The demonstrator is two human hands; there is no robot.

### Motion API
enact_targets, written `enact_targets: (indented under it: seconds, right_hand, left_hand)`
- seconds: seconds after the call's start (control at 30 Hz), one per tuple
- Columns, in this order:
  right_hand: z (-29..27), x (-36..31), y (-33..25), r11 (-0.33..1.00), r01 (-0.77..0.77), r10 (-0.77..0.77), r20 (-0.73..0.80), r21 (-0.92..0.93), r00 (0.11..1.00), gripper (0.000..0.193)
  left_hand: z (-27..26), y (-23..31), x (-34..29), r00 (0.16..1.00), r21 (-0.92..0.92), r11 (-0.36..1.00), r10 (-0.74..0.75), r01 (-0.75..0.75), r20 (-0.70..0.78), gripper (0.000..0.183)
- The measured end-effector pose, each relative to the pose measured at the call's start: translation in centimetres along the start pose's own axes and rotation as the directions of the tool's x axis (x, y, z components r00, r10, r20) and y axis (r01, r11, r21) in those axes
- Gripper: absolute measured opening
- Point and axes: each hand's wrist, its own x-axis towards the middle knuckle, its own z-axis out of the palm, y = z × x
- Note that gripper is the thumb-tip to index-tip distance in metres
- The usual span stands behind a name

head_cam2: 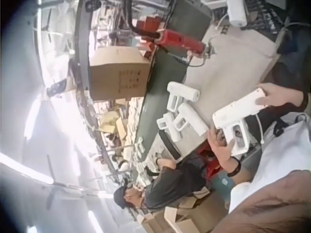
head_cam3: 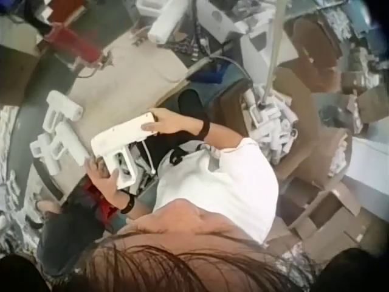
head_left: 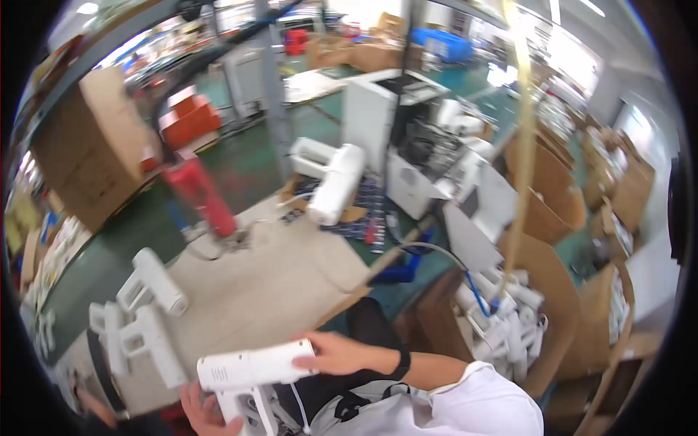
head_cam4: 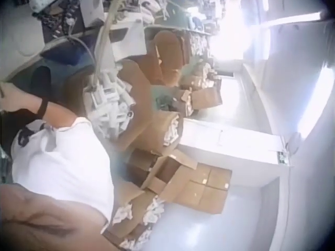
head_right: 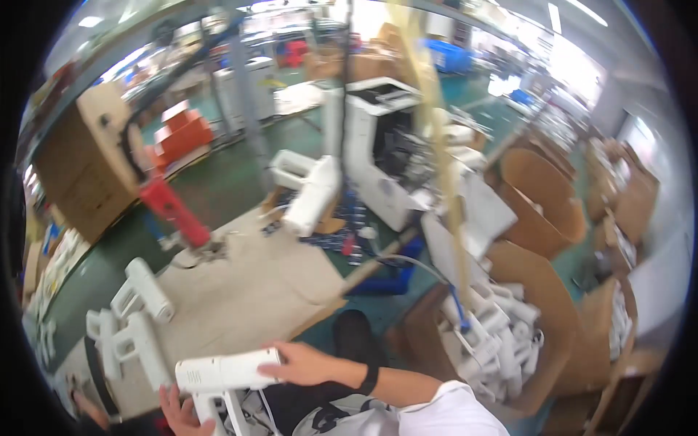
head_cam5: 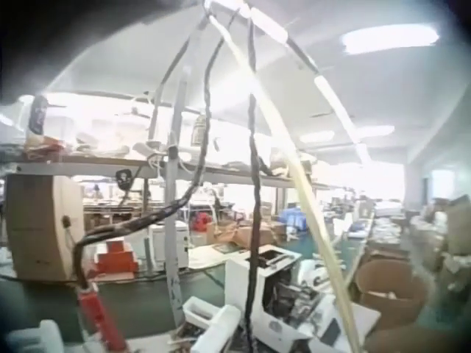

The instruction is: The person picks up a white plastic housing, uses a red power tool to drive screws into it, and then places the unit into a cardboard box. This process is repeated with several more housings.

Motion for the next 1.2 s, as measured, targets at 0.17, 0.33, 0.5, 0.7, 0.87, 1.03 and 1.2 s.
enact_targets:
  seconds: [0.17,0.33,0.5,0.7,0.87,1.03,1.2]
  right_hand:
    - [-3.4,-6.5,-0.4,0.893,-0.151,0.165,0.002,0.424,0.986,0.05]
    - [-10.1,-21.0,5.7,0.829,-0.087,0.345,-0.383,0.552,0.857,0.056]
    - [-11.0,-39.5,14.6,0.719,0.124,0.551,-0.669,0.684,0.499,0.051]
    - [-8.5,-46.3,17.5,0.649,0.617,0.608,-0.791,0.444,-0.07,0.043]
    - [-9.8,-45.2,19.3,0.591,0.453,0.709,-0.697,0.668,0.104,0.054]
    - [-14.0,-32.7,9.8,0.825,-0.121,0.39,-0.401,0.552,0.829,0.047]
    - [-10.2,-17.8,-4.2,0.977,0.054,-0.071,0.075,0.207,0.995,0.055]
  left_hand:
    - [-0.4,-0.4,2.4,0.949,0.183,0.937,0.27,-0.297,0.16,0.075]
    - [-6.2,-6.1,7.2,0.842,0.994,0.008,0.532,-0.111,0.09,0.067]
    - [-3.8,-7.2,7.0,0.963,0.886,0.425,0.103,0.185,-0.25,0.071]
    - [1.2,-4.9,5.5,0.984,0.918,0.383,0.093,0.106,-0.152,0.062]
    - [3.0,-6.4,5.3,0.958,0.849,0.446,0.173,-0.282,0.227,0.052]
    - [4.6,-0.8,7.5,0.843,0.705,0.463,0.271,-0.537,0.465,0.056]
    - [3.8,-1.2,13.0,0.819,0.757,0.347,0.065,-0.554,0.57,0.087]
